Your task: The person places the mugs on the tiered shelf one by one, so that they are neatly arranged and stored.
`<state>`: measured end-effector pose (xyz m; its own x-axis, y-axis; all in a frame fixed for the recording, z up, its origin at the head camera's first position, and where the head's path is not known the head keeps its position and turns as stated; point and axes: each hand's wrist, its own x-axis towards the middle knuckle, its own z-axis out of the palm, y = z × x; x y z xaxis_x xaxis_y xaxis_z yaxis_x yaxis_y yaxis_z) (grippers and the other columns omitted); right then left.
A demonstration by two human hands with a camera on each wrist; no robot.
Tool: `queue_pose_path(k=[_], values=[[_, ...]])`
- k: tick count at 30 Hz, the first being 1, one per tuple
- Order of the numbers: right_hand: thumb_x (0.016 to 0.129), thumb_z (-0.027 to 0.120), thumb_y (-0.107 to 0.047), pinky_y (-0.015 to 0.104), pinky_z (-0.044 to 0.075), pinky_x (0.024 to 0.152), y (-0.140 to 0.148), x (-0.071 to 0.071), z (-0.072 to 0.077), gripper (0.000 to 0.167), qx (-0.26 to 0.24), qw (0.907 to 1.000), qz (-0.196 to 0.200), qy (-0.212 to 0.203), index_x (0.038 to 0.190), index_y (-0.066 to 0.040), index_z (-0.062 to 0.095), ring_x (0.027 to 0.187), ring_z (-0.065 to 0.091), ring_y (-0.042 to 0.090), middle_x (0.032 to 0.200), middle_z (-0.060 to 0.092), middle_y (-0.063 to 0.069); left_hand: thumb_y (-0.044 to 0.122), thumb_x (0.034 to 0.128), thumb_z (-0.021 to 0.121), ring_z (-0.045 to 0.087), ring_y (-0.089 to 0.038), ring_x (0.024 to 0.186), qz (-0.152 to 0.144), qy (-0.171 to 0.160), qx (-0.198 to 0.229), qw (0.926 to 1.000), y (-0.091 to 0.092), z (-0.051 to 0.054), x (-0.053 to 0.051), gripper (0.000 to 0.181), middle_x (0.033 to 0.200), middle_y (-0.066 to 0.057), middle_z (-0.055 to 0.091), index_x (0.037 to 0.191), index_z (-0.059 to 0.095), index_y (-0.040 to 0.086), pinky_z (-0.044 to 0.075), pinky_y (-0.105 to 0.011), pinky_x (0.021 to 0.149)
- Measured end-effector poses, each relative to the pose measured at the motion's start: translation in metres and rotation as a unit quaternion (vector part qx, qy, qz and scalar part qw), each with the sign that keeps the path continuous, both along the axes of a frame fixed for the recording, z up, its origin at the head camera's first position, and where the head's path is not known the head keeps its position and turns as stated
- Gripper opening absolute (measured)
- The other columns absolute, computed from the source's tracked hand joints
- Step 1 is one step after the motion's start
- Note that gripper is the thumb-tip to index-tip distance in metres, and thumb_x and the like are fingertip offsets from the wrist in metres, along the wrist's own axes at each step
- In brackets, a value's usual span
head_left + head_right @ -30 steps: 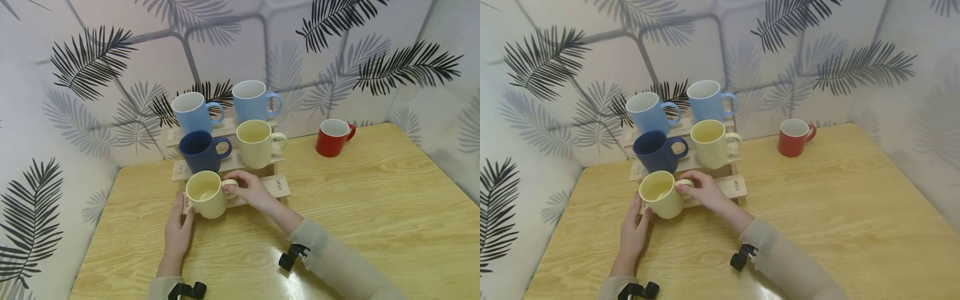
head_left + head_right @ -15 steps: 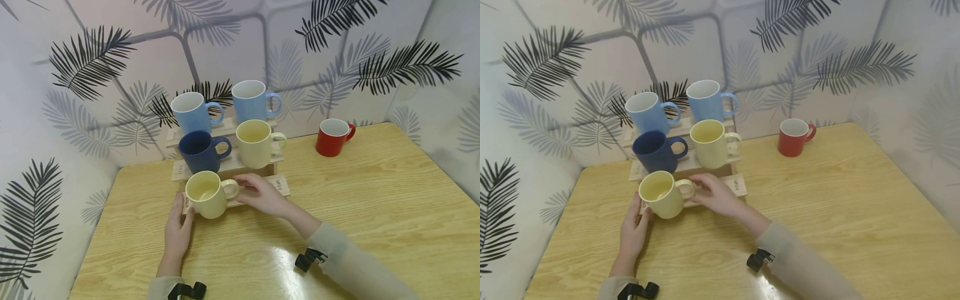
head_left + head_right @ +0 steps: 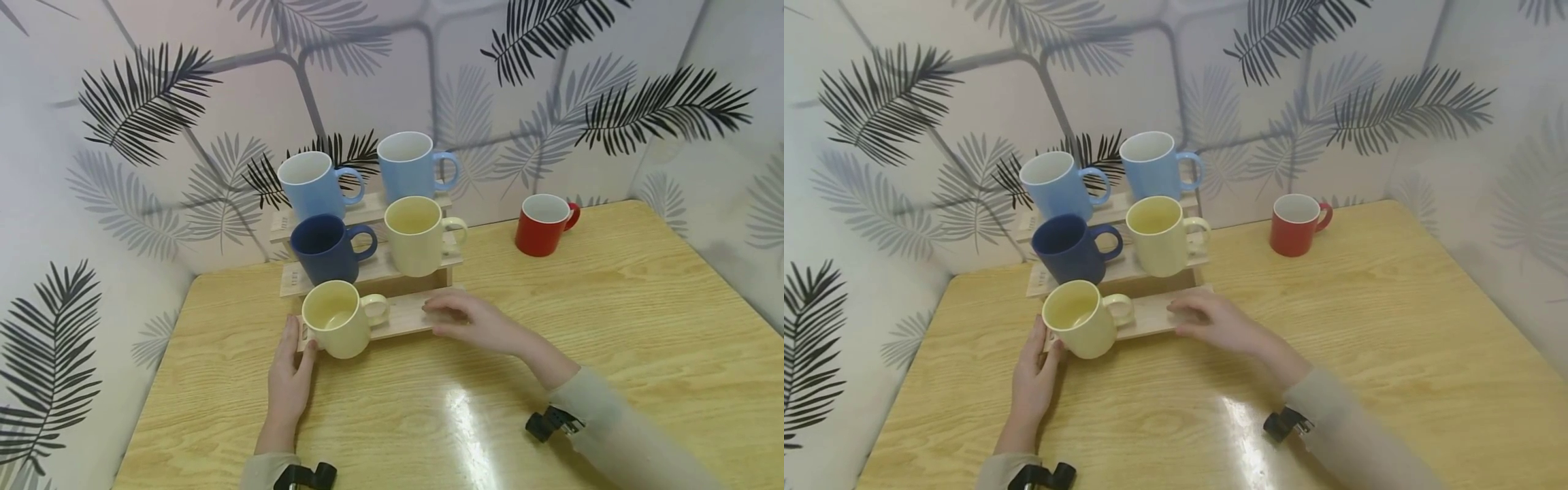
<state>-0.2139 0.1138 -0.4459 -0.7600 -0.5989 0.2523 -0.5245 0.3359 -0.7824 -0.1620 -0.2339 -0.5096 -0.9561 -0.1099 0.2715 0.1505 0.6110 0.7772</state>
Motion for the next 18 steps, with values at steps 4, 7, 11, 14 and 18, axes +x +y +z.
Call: queue_pose_path(k=[4,7,11,14,18], values=[[0.087,0.071,-0.007,0.040,0.050,0.085,0.025,-0.001,0.001,0.028,0.009,0.9997,0.005,0.024,0.114,-0.008,0.067,0.100,0.058,0.018,0.113,0.064,0.000,0.036,0.1009,0.047,0.018,-0.025,0.143,0.000,-0.001,0.006,1.0000,0.000,0.000,0.000,0.063,0.156,-0.009,0.022,0.151,0.024,0.006,0.017,-0.044,0.115],[0.087,0.070,-0.005,0.043,0.050,0.087,0.043,-0.003,0.004,0.025,0.034,0.9987,-0.008,0.037,0.112,-0.008,0.068,0.101,0.059,0.019,0.111,0.065,0.001,0.035,0.1009,0.047,0.018,-0.023,0.143,0.000,-0.001,0.007,1.0000,0.000,0.000,0.000,0.063,0.156,-0.009,0.022,0.151,0.024,0.005,0.017,-0.044,0.115],[0.089,0.069,-0.011,0.046,0.047,0.092,0.067,-0.010,0.007,0.023,0.083,0.9951,-0.034,0.043,0.112,-0.009,0.068,0.109,0.058,0.023,0.113,0.064,0.002,0.034,0.1010,0.047,0.018,-0.022,0.143,0.001,0.002,0.005,1.0000,0.000,0.001,0.001,0.062,0.156,-0.009,0.023,0.151,0.025,0.005,0.017,-0.044,0.115],[0.089,0.069,-0.011,0.048,0.047,0.092,0.084,-0.016,0.009,0.024,0.106,0.9920,-0.051,0.047,0.112,-0.007,0.067,0.109,0.058,0.026,0.113,0.064,0.004,0.033,0.1009,0.048,0.018,-0.022,0.143,0.000,0.002,0.005,1.0000,0.000,0.001,0.000,0.062,0.156,-0.009,0.023,0.151,0.024,0.004,0.017,-0.043,0.115],[0.088,0.070,-0.008,0.051,0.047,0.091,0.103,-0.023,0.015,0.024,0.134,0.9865,-0.071,0.063,0.111,-0.005,0.067,0.108,0.057,0.030,0.113,0.064,0.008,0.032,0.1008,0.048,0.019,-0.022,0.143,-0.001,0.004,0.009,1.0000,0.001,0.001,0.000,0.062,0.156,-0.009,0.023,0.151,0.025,0.004,0.018,-0.043,0.115]])
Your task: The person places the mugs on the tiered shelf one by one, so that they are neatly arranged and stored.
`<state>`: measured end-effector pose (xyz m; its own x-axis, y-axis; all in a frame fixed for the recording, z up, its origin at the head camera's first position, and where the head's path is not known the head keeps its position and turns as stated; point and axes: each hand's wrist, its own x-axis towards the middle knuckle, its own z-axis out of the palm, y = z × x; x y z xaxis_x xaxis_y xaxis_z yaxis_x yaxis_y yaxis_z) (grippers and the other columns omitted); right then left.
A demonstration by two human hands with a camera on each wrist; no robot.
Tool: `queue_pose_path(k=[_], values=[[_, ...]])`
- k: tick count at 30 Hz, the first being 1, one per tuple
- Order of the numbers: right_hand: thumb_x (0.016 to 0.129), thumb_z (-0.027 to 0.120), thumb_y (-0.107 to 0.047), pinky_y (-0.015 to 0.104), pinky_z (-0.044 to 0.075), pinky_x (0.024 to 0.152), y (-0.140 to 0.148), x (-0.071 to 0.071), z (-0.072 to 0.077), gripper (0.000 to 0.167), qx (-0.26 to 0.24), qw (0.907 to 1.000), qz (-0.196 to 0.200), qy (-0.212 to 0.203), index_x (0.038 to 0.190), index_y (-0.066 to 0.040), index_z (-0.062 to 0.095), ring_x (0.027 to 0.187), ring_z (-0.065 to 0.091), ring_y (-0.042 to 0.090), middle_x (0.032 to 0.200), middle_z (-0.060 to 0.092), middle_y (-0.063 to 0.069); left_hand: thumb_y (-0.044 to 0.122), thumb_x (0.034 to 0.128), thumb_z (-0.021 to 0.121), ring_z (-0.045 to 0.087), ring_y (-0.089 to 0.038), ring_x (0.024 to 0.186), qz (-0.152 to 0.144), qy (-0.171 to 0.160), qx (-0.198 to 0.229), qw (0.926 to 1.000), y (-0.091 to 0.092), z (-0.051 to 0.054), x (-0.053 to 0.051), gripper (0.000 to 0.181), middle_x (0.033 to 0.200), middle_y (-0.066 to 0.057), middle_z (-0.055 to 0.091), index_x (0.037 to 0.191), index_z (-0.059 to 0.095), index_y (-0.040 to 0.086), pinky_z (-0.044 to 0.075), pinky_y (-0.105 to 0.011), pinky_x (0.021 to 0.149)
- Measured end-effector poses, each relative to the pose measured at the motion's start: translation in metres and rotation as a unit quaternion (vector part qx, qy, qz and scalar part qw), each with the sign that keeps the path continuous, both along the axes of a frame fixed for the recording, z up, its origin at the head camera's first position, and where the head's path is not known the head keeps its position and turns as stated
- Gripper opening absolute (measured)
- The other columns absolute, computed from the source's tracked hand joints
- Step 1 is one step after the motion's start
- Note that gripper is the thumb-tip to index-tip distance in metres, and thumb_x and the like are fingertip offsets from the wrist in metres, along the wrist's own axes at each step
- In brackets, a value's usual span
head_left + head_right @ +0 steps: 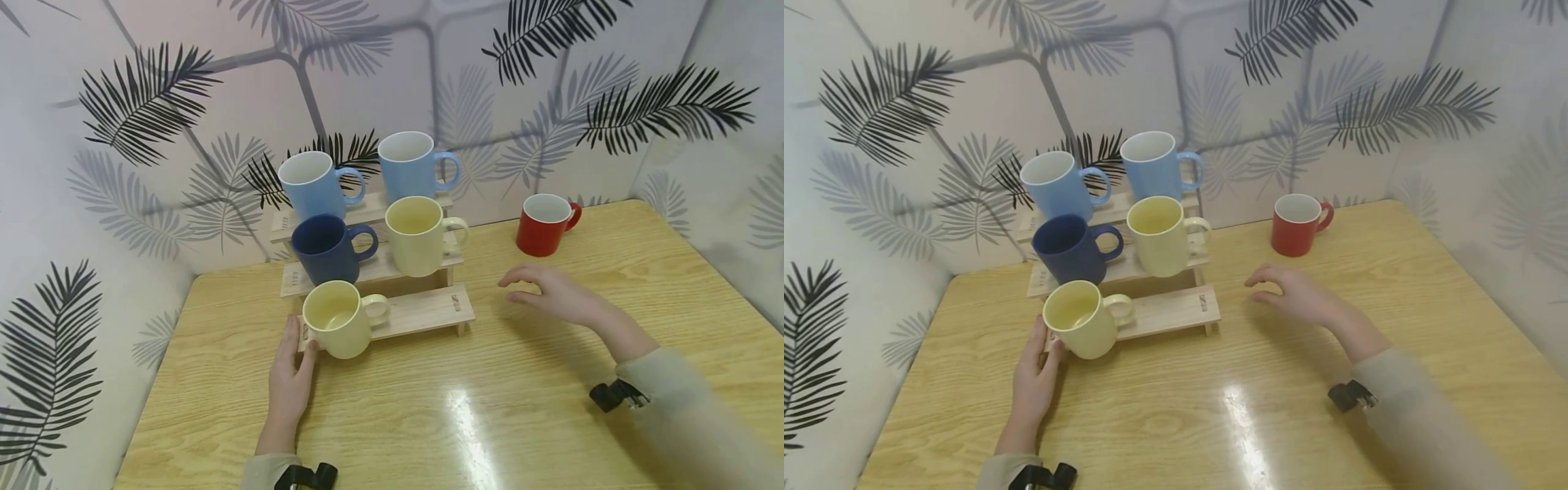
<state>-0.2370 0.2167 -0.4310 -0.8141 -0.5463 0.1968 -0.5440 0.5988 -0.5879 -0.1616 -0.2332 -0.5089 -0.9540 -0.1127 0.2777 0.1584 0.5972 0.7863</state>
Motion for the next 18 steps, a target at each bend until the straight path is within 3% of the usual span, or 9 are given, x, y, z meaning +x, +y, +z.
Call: queue_pose_path(k=[5,9,14,18], values=[[0.084,0.072,-0.006,0.054,0.045,0.090,0.022,-0.012,0.004,0.025,0.045,0.9973,-0.020,0.055,0.107,0.001,0.066,0.104,0.055,0.036,0.107,0.063,0.015,0.033,0.1009,0.048,0.018,-0.022,0.143,-0.001,0.001,0.000,1.0000,0.000,0.000,0.000,0.062,0.156,-0.009,0.023,0.151,0.025,0.004,0.017,-0.043,0.115],[0.084,0.073,-0.008,0.058,0.040,0.092,0.037,-0.024,0.005,0.030,0.064,0.9945,-0.043,0.071,0.110,0.003,0.064,0.107,0.051,0.040,0.112,0.060,0.021,0.032,0.1009,0.048,0.019,-0.024,0.143,0.001,-0.001,-0.001,1.0000,0.000,0.000,0.000,0.061,0.156,-0.009,0.023,0.151,0.025,0.005,0.017,-0.043,0.115],[0.083,0.073,-0.005,0.063,0.037,0.091,0.049,-0.036,0.009,0.037,0.055,0.9930,-0.069,0.078,0.115,0.006,0.060,0.110,0.044,0.047,0.118,0.053,0.029,0.031,0.1008,0.048,0.019,-0.025,0.143,0.001,-0.003,0.001,1.0000,0.001,0.002,0.001,0.061,0.156,-0.009,0.023,0.151,0.025,0.005,0.017,-0.043,0.115],[0.082,0.073,-0.002,0.063,0.034,0.089,0.053,-0.045,0.011,0.040,0.018,0.9885,-0.089,0.121,0.118,0.007,0.057,0.107,0.044,0.047,0.116,0.054,0.030,0.032,0.1007,0.048,0.019,-0.022,0.143,0.003,-0.007,0.002,1.0000,0.002,0.003,0.002,0.061,0.156,-0.008,0.023,0.151,0.025,0.006,0.017,-0.043,0.115]])
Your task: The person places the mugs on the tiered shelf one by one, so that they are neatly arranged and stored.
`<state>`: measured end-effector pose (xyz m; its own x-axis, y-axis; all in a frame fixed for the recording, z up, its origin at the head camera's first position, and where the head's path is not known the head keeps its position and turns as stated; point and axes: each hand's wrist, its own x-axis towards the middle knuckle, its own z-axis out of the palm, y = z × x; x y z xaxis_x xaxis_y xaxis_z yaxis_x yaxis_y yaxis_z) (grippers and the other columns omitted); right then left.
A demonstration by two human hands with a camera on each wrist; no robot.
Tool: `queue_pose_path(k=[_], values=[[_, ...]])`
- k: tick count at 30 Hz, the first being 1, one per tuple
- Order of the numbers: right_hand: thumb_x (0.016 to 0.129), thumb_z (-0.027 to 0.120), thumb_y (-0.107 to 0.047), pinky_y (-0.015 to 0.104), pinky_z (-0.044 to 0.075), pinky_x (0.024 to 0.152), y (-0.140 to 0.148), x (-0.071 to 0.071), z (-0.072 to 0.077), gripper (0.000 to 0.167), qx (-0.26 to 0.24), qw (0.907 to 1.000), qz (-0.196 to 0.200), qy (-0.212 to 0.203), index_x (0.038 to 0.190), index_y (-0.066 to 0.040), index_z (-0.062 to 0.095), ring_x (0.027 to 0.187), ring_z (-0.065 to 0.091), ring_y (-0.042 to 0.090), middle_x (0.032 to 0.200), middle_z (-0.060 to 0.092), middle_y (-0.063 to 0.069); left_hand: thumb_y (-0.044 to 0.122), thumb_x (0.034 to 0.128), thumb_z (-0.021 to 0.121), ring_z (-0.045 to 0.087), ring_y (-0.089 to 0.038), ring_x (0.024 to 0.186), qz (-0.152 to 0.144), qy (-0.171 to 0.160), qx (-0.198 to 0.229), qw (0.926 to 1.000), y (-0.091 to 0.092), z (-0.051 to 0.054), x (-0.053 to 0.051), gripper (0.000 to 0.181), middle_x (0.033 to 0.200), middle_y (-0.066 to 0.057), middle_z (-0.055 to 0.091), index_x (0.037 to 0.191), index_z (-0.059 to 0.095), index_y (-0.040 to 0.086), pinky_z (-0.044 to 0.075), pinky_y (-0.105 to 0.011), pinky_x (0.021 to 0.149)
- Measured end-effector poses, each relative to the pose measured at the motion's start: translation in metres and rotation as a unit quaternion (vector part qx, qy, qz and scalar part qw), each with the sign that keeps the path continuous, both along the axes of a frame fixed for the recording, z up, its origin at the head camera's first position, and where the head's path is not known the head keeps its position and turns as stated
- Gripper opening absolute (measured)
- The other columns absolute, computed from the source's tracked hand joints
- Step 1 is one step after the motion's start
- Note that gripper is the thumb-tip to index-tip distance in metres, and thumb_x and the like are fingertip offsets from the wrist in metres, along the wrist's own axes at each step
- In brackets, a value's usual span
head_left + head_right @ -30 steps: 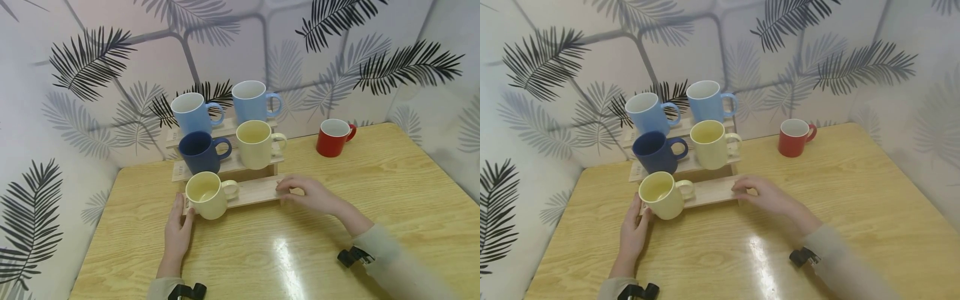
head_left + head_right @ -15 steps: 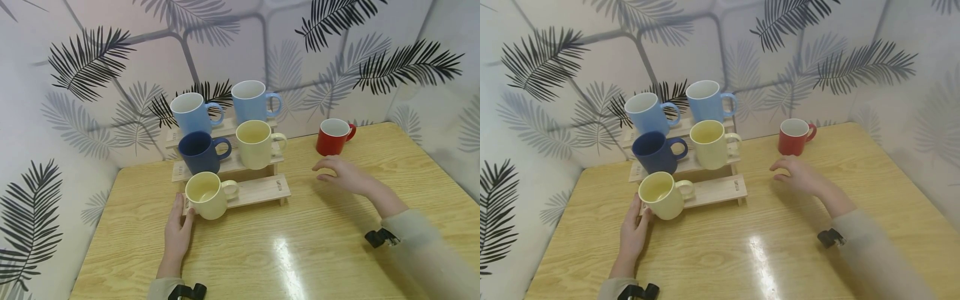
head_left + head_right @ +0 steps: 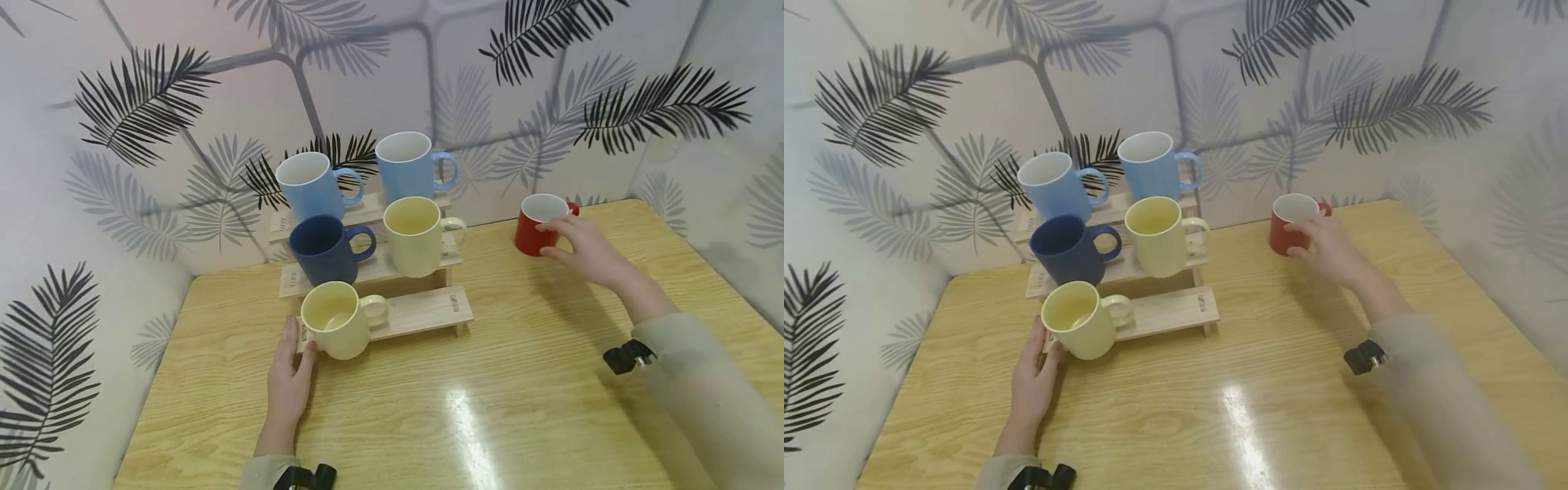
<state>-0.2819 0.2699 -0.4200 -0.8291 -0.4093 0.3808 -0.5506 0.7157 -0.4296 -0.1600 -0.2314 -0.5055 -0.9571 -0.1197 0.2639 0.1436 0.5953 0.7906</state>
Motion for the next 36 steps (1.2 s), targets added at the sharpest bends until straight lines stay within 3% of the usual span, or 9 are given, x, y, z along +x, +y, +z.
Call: queue_pose_path(k=[3,7,15,20,26,32,36], values=[[0.083,0.072,-0.002,0.062,0.030,0.091,0.001,-0.007,0.000,0.044,-0.024,0.9992,-0.017,0.028,0.121,0.010,0.054,0.106,0.044,0.047,0.117,0.053,0.031,0.031,0.1007,0.049,0.019,-0.022,0.143,0.003,0.000,-0.001,1.0000,-0.001,0.000,0.001,0.061,0.156,-0.008,0.023,0.151,0.026,0.006,0.018,-0.043,0.115],[0.089,0.068,-0.010,0.066,0.022,0.099,0.005,-0.020,-0.002,0.051,-0.033,0.9977,-0.055,0.023,0.129,0.013,0.045,0.116,0.037,0.053,0.128,0.044,0.036,0.032,0.1008,0.048,0.019,-0.022,0.143,0.005,-0.004,-0.001,1.0000,-0.003,-0.001,0.001,0.061,0.156,-0.008,0.023,0.151,0.025,0.005,0.018,-0.043,0.115],[0.087,0.070,-0.009,0.064,0.023,0.103,0.025,-0.044,-0.004,0.059,0.011,0.9943,-0.106,0.001,0.132,0.015,0.041,0.123,0.033,0.053,0.132,0.040,0.037,0.033,0.1008,0.048,0.019,-0.021,0.143,0.003,-0.003,0.001,1.0000,-0.003,-0.002,0.000,0.062,0.156,-0.007,0.023,0.151,0.025,0.006,0.017,-0.043,0.115],[0.082,0.074,-0.006,0.062,0.027,0.101,0.038,-0.053,-0.001,0.059,0.038,0.9953,-0.087,-0.020,0.130,0.015,0.045,0.117,0.040,0.050,0.126,0.046,0.036,0.033,0.1007,0.049,0.019,-0.021,0.143,0.002,0.001,0.002,1.0000,-0.002,-0.003,0.001,0.062,0.156,-0.007,0.024,0.151,0.025,0.006,0.018,-0.043,0.114],[0.081,0.073,0.000,0.059,0.034,0.098,0.048,-0.060,-0.001,0.052,0.022,0.9982,-0.045,-0.031,0.126,0.014,0.050,0.109,0.048,0.047,0.120,0.053,0.034,0.035,0.1007,0.048,0.019,-0.020,0.142,0.001,-0.002,0.003,1.0000,-0.002,-0.005,-0.001,0.062,0.156,-0.001,0.022,0.152,0.024,0.009,0.018,-0.043,0.115],[0.087,0.068,-0.004,0.061,0.029,0.102,0.052,-0.063,-0.005,0.057,-0.006,0.9945,-0.047,-0.093,0.134,0.014,0.041,0.119,0.042,0.049,0.129,0.047,0.035,0.035,0.1007,0.048,0.019,-0.020,0.143,0.000,0.001,0.007,1.0000,-0.002,-0.004,-0.001,0.062,0.156,-0.003,0.023,0.151,0.025,0.008,0.018,-0.043,0.115],[0.087,0.067,-0.004,0.060,0.030,0.100,0.053,-0.065,-0.007,0.052,-0.013,0.9941,-0.039,-0.100,0.132,0.012,0.045,0.114,0.042,0.045,0.126,0.049,0.032,0.034,0.1006,0.048,0.019,-0.020,0.142,0.001,0.001,0.007,1.0000,-0.001,-0.003,-0.001,0.062,0.156,-0.005,0.023,0.151,0.026,0.006,0.018,-0.043,0.114]])
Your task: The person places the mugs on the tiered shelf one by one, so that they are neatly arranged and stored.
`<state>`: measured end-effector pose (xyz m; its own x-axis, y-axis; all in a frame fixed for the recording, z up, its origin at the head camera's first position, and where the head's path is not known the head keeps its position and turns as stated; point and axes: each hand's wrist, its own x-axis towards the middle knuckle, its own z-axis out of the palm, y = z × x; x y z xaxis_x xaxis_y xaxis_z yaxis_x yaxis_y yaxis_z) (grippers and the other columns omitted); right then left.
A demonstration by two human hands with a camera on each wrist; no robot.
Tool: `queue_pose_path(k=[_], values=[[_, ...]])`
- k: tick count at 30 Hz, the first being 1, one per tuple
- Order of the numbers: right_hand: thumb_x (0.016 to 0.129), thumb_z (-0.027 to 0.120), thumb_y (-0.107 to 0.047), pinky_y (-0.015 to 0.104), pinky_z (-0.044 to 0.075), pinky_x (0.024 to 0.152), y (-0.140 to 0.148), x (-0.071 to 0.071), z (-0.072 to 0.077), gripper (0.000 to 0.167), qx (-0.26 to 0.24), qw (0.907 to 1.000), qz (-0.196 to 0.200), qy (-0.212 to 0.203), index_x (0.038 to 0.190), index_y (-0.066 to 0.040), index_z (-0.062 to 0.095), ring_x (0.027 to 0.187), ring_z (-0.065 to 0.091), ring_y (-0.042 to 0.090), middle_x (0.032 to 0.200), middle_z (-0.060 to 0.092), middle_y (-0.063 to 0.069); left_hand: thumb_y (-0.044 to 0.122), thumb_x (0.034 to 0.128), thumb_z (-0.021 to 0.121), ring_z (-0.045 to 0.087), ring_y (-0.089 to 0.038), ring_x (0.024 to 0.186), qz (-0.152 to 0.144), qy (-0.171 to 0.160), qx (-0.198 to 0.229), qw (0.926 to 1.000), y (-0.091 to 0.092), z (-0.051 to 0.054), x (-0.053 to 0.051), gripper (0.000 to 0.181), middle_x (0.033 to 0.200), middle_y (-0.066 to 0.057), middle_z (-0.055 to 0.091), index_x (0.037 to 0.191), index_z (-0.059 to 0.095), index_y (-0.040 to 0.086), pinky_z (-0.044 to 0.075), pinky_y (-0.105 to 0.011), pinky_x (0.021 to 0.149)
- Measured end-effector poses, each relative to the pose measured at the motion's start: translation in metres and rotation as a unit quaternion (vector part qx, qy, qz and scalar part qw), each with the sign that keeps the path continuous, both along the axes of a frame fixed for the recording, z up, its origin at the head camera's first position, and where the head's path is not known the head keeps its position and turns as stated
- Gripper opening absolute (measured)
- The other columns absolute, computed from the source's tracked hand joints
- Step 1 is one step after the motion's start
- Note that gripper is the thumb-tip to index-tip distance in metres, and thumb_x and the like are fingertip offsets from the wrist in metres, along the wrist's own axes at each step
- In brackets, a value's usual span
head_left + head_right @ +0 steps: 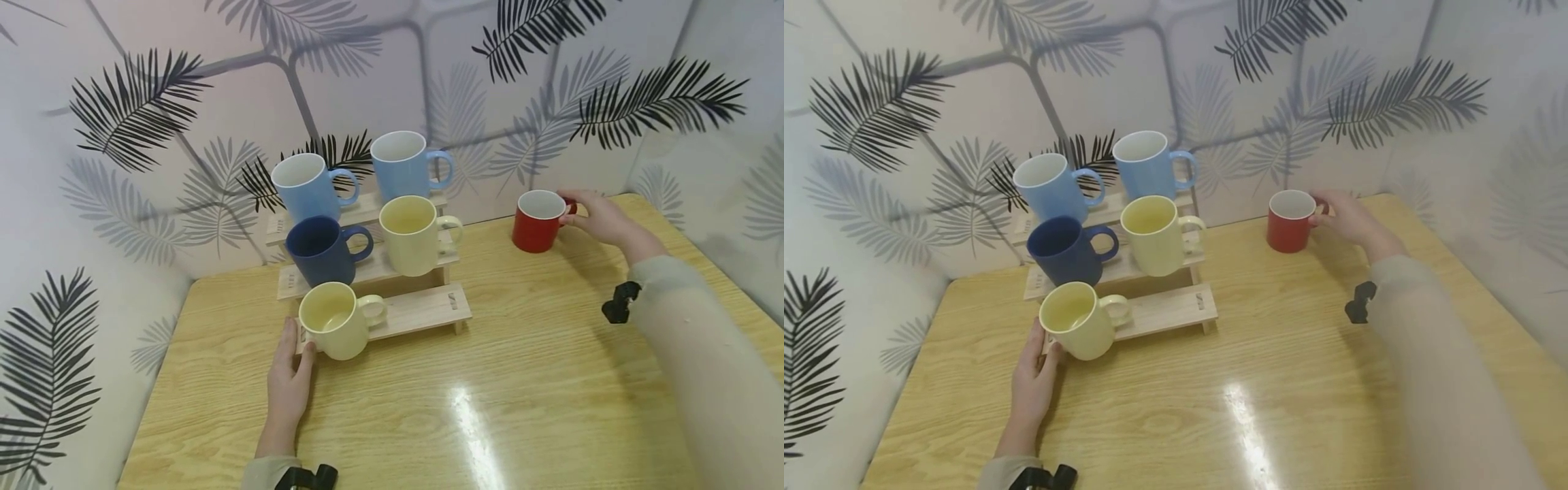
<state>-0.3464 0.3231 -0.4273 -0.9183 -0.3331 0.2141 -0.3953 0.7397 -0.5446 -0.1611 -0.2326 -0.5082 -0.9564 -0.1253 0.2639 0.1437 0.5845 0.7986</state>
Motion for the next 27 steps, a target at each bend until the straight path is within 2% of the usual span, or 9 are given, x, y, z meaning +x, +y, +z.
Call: queue_pose_path(k=[6,14,18,21,24,27], values=[[0.086,0.070,-0.004,0.055,0.035,0.091,-0.003,0.001,-0.004,0.050,-0.017,0.9998,-0.001,0.012,0.128,0.012,0.050,0.103,0.046,0.042,0.117,0.054,0.030,0.034,0.1007,0.048,0.019,-0.021,0.143,-0.002,0.001,-0.001,1.0000,0.001,0.001,0.000,0.062,0.156,-0.006,0.023,0.151,0.026,0.005,0.018,-0.044,0.114],[0.089,0.069,-0.012,0.058,0.041,0.091,-0.015,0.014,-0.011,0.054,-0.066,0.9957,-0.060,-0.025,0.130,0.012,0.045,0.107,0.048,0.046,0.118,0.051,0.032,0.033,0.1007,0.049,0.019,-0.022,0.143,-0.002,0.002,0.000,1.0000,0.001,0.002,0.001,0.061,0.156,-0.008,0.024,0.150,0.027,0.004,0.018,-0.044,0.114],[0.089,0.068,-0.011,0.056,0.044,0.089,-0.022,0.020,-0.019,0.053,-0.096,0.9918,-0.083,-0.018,0.130,0.013,0.045,0.103,0.052,0.046,0.115,0.052,0.030,0.032,0.1005,0.049,0.019,-0.023,0.143,-0.002,0.003,0.001,1.0000,0.001,0.002,0.001,0.061,0.156,-0.009,0.024,0.150,0.027,0.003,0.018,-0.044,0.114],[0.089,0.068,-0.012,0.040,0.049,0.085,-0.026,0.025,-0.025,0.049,-0.116,0.9879,-0.102,0.009,0.128,0.011,0.048,0.097,0.056,0.040,0.108,0.055,0.027,0.031,0.1005,0.050,0.019,-0.023,0.143,-0.003,0.004,0.002,1.0000,0.001,0.002,0.001,0.061,0.156,-0.010,0.024,0.150,0.027,0.003,0.018,-0.044,0.114],[0.089,0.069,-0.014,0.019,0.045,0.074,-0.031,0.029,-0.031,0.045,-0.134,0.9824,-0.126,0.034,0.125,0.008,0.054,0.085,0.060,0.020,0.100,0.058,0.022,0.032,0.1005,0.049,0.020,-0.022,0.142,-0.001,0.005,0.001,1.0000,0.001,0.002,0.001,0.061,0.156,-0.008,0.025,0.150,0.027,0.003,0.018,-0.043,0.114],[0.087,0.071,-0.015,0.012,0.039,0.064,-0.036,0.033,-0.035,0.042,-0.150,0.9758,-0.151,0.051,0.121,0.004,0.059,0.072,0.054,0.000,0.096,0.061,0.020,0.031,0.1005,0.050,0.020,-0.022,0.142,0.000,0.005,0.001,1.0000,0.001,0.002,0.001,0.061,0.156,-0.008,0.025,0.150,0.028,0.003,0.018,-0.043,0.114]])
